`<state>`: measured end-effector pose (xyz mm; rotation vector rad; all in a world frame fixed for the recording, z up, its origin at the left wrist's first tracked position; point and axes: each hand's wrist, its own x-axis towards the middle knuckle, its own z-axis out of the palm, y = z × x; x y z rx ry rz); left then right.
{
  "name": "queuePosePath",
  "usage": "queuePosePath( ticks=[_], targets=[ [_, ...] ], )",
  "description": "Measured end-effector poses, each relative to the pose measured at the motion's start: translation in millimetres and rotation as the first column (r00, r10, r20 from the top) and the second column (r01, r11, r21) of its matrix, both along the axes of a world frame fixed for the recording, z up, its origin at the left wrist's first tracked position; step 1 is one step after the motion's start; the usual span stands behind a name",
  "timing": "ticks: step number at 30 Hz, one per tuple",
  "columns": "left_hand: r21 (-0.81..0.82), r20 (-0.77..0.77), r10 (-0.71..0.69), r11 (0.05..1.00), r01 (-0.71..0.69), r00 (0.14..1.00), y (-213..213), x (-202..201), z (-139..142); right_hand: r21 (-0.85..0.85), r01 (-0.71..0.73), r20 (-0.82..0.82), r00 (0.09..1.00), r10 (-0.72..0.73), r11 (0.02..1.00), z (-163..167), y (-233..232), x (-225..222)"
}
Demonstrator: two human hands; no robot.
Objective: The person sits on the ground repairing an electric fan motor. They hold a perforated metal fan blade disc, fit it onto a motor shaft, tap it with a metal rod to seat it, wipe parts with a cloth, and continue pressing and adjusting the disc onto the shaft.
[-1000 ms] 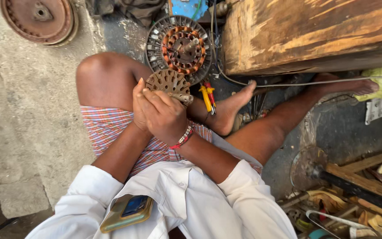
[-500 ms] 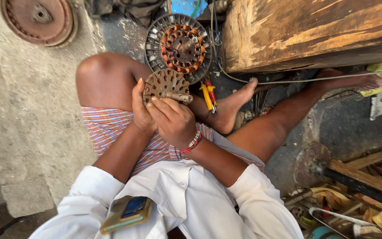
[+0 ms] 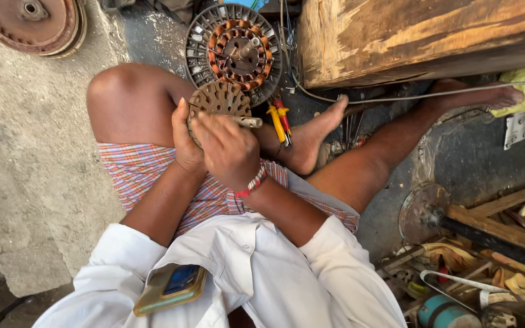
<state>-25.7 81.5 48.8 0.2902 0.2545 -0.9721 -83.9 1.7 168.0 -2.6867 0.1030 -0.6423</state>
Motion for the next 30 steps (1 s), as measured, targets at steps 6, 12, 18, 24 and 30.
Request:
queuePosePath(
  ticks=[6,12,18,24,30],
  targets=[
    [0.076,-0.046,0.0,0.997,0.004,0.999,-1,1,-4,0.003,0.039,-0.004,0.999,-0.039,0.999,0,-1,5],
    [-0.003,-0.021,0.006,1.0,-0.006,1.0,0,-6,-6,0.011,0.043,0.012,0.999,-0.044,0.999,3,2,0],
    [0.102,-0.028,-0.04,0.994,0.043,0.999,-3,-2,0,0.013,0.025,0.02,0.999,-0.025,1.0,4,-1,-3],
    [0.029,0.012,-0.023,0.999,0.022,1.0,-2,-5,-7,0.003,0.012,-0.004,1.0,-0.012,1.0,3,-2,-5],
    [0.117,0.0,-0.063,0.991,0.062,0.998,-6,-3,1,-0.018,0.038,0.005,0.999,-0.038,0.999,2,-3,-10]
  ],
)
